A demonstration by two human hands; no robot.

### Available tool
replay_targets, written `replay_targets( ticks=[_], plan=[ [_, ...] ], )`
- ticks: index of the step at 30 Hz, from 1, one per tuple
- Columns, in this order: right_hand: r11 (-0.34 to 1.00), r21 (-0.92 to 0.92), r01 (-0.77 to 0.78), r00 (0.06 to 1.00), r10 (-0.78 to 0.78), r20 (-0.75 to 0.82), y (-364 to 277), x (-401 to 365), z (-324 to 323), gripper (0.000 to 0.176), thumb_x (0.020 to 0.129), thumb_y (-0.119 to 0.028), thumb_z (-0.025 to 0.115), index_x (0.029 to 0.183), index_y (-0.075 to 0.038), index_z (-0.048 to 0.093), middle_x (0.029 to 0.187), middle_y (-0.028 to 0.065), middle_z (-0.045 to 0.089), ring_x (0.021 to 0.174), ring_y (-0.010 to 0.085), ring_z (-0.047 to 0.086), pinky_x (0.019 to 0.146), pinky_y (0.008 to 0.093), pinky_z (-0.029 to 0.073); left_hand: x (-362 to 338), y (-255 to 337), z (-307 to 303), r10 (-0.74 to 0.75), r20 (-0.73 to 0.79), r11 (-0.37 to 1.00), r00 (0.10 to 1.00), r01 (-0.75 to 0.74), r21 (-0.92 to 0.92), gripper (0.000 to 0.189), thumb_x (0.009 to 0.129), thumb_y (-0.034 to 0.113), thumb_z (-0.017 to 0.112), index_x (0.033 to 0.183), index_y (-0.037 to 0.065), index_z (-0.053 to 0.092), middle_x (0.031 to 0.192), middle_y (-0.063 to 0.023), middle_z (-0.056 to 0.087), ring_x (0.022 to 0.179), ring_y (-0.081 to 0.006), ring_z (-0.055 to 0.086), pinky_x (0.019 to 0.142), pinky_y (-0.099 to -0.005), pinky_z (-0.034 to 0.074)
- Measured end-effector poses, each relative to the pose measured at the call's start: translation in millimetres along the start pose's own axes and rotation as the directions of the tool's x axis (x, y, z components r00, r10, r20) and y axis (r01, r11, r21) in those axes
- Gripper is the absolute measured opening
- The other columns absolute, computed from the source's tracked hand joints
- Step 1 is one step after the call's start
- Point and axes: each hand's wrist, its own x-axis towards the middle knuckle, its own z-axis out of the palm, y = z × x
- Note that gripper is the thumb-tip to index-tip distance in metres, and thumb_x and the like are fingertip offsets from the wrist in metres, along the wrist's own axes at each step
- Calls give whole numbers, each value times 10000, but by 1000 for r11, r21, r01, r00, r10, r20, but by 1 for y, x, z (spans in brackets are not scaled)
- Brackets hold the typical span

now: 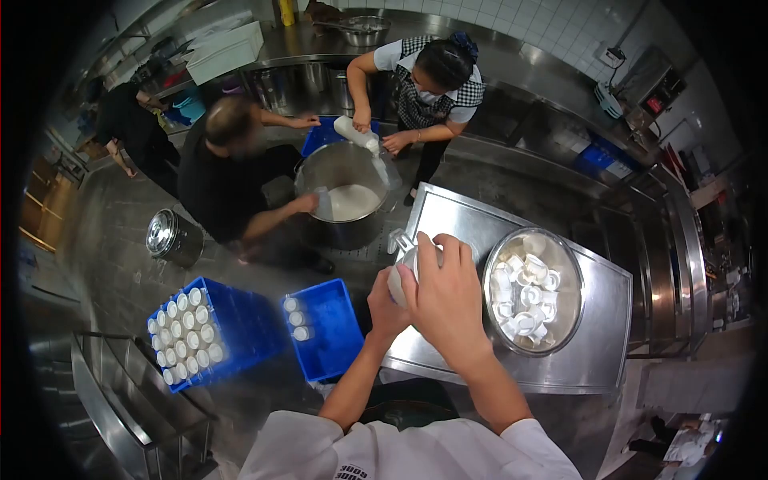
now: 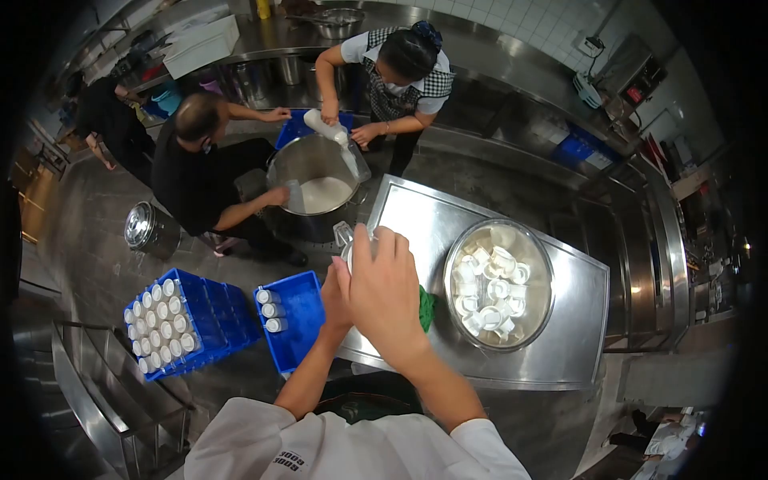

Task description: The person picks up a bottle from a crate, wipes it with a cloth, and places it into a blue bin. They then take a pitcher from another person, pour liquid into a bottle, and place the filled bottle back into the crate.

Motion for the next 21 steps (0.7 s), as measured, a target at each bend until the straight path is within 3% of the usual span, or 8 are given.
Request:
replay_targets(
  ticks=[4, 6, 10, 13, 15, 16, 19, 21],
  plan=[
    [990, 109, 88, 992, -97, 85, 11, -4, -10, 409, 954, -167, 700, 1299, 38, 624, 1167, 181, 629, 1118, 377, 597, 955, 466, 508, -16, 9, 0, 35, 22, 992, 999, -32, -120, 709, 661, 261, 983, 1230, 25, 635, 1062, -169, 735, 944, -285, 765, 821, -390, 595],
    [990, 100, 104, 978, -120, 172, 11, -7, -21, 368, 958, -135, 683, 1285, 24, 626, 1166, 168, 631, 1115, 366, 604, 951, 460, 509, -22, 13, 4, 45, 6, 991, 999, -44, -123, 760, 617, 290, 1005, 1224, 24, 634, 1052, -171, 732, 935, -295, 765, 820, -397, 599],
    [984, -32, 175, 978, -170, 120, 14, -20, -22, 371, 960, -125, 679, 1298, 19, 626, 1154, 158, 632, 1119, 358, 599, 956, 464, 502, -32, 22, 4, 68, -1, 990, 998, -68, -123, 757, 616, 303, 1008, 1211, 22, 632, 1041, -175, 729, 916, -312, 761, 811, -398, 598],
    [984, 3, 178, 972, -177, 152, 22, -24, -18, 425, 949, -149, 696, 1333, 16, 620, 1218, 174, 622, 1174, 372, 586, 998, 471, 487, -37, 20, 5, 90, 61, 989, 994, -81, -125, 755, 617, 312, 1008, 1202, 19, 630, 1062, -182, 726, 931, -326, 757, 816, -391, 597],
    [971, 43, 234, 961, -237, 139, 22, -31, -22, 582, 907, -202, 752, 1413, 24, 575, 1365, 218, 581, 1276, 420, 551, 1079, 469, 456, -42, 16, 10, 42, 87, 997, 995, -36, -70, 763, 622, 323, 1002, 1212, 20, 624, 1093, -183, 724, 956, -321, 756, 819, -395, 597],
    [971, 44, 236, 961, -240, 140, 23, -34, -22, 582, 907, -202, 752, 1413, 24, 575, 1365, 218, 581, 1276, 420, 551, 1079, 469, 456, -44, 14, 11, 41, 84, 997, 996, -35, -69, 763, 622, 323, 1002, 1212, 20, 624, 1093, -183, 724, 956, -321, 756, 819, -395, 597],
    [965, -78, 249, 959, -235, 161, 34, -42, -25, 766, 860, -386, 803, 1478, -19, 537, 1448, 298, 523, 1284, 487, 542, 1008, 468, 507, -47, 15, 11, 171, 39, 985, 984, -171, -21, 764, 636, 322, 993, 1235, 29, 619, 1114, -178, 722, 975, -318, 754, 833, -402, 596],
    [968, 110, 224, 858, -250, 448, 53, -35, -42, 840, 818, -397, 815, 1551, -137, 496, 1518, 335, 462, 1291, 537, 537, 927, 508, 558, -51, 6, 9, 80, 171, 996, 982, -72, -54, 786, 632, 312, 994, 1263, 37, 614, 1117, -177, 729, 991, -322, 753, 844, -406, 595]
  ],
)
